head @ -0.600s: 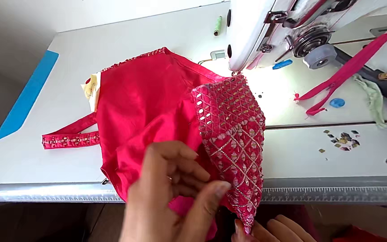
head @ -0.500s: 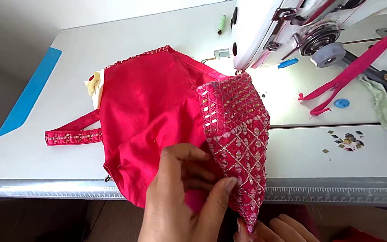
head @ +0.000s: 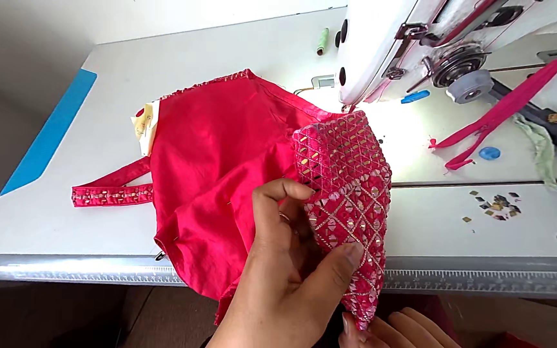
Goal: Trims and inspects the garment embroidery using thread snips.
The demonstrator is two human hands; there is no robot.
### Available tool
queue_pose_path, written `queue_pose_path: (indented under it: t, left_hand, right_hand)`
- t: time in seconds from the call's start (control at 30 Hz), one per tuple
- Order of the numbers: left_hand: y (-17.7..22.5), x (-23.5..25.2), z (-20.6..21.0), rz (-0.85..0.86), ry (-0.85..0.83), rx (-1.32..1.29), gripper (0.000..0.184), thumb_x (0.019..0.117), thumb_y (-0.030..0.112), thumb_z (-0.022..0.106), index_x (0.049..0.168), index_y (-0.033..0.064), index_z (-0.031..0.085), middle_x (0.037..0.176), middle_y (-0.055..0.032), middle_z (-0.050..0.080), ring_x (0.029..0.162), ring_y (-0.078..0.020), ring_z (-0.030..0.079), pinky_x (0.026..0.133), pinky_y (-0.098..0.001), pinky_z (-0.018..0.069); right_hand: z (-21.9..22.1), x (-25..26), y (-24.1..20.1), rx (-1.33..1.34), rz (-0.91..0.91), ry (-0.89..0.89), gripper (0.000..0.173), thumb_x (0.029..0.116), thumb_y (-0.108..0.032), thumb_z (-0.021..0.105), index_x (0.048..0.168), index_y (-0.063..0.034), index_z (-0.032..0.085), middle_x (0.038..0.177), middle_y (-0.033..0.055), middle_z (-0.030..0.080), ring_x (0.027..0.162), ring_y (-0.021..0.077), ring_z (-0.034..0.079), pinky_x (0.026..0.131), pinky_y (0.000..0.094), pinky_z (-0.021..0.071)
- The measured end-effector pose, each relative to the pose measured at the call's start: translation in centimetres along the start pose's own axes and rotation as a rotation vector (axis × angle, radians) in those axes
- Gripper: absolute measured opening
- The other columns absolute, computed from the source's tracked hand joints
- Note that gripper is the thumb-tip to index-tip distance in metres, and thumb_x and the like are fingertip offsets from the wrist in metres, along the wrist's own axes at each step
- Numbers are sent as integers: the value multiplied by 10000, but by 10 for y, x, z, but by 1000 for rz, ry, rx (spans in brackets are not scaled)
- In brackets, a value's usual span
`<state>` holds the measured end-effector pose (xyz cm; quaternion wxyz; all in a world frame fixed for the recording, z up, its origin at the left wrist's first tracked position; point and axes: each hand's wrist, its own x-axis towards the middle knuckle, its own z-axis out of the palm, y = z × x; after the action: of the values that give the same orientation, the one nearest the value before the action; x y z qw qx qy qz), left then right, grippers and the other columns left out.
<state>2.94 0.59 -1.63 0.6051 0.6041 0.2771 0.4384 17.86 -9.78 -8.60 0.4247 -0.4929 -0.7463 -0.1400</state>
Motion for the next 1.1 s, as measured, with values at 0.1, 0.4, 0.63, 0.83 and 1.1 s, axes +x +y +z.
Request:
queue_pose_path:
  t: [0.1, 0.4, 0.63, 0.83, 1.1]
  left_hand:
    - [-2, 5, 3, -8, 37, -66, 448, 953, -76, 577, 1274, 138, 348, 1080, -38, 684, 947, -96, 724, 826, -255, 613]
    - [-28, 10, -2, 95, 4, -192, 434, 944, -63, 615, 1229, 165, 381, 1000, 1, 688, 898, -61, 716, 790, -224, 606]
    - [-36, 11, -8, 236, -57, -61, 155, 1020, 74, 597, 1100, 92, 729, 950, 32, 704, 855, 21, 625, 794, -159, 521]
    - [-31, 11, -8, 132, -101, -258, 281, 984, -6, 614, 1255, 15, 683, 1095, -32, 723, 916, -19, 674, 836, -197, 574]
    - [-30, 12, -9, 117, -99, -275, 296, 978, -12, 613, 1263, 6, 689, 1122, -34, 728, 930, -16, 674, 848, -196, 571]
  right_hand:
    - [1, -1, 0, 9, 7, -14, 100, 1022, -157, 561, 938, -104, 565, 684, 31, 524, 567, 167, 421, 553, 275, 354]
    - [-34, 39, -1, 1077, 677, -294, 591, 1071, -605, 266, 1107, -78, 531, 775, 1, 505, 633, -12, 468, 548, 140, 373]
    - [-30, 67, 17, 1248, 840, -340, 502, 1111, -475, 291, 1149, -87, 606, 723, -91, 496, 579, -60, 445, 498, 124, 378]
    - [-33, 67, 29, 1290, 835, -453, 496, 1130, -415, 281, 1164, -55, 620, 703, -83, 511, 566, -45, 478, 484, 130, 406]
    - [-32, 69, 32, 1301, 846, -465, 494, 1130, -408, 285, 1163, -51, 625, 705, -93, 513, 568, -57, 463, 484, 116, 381]
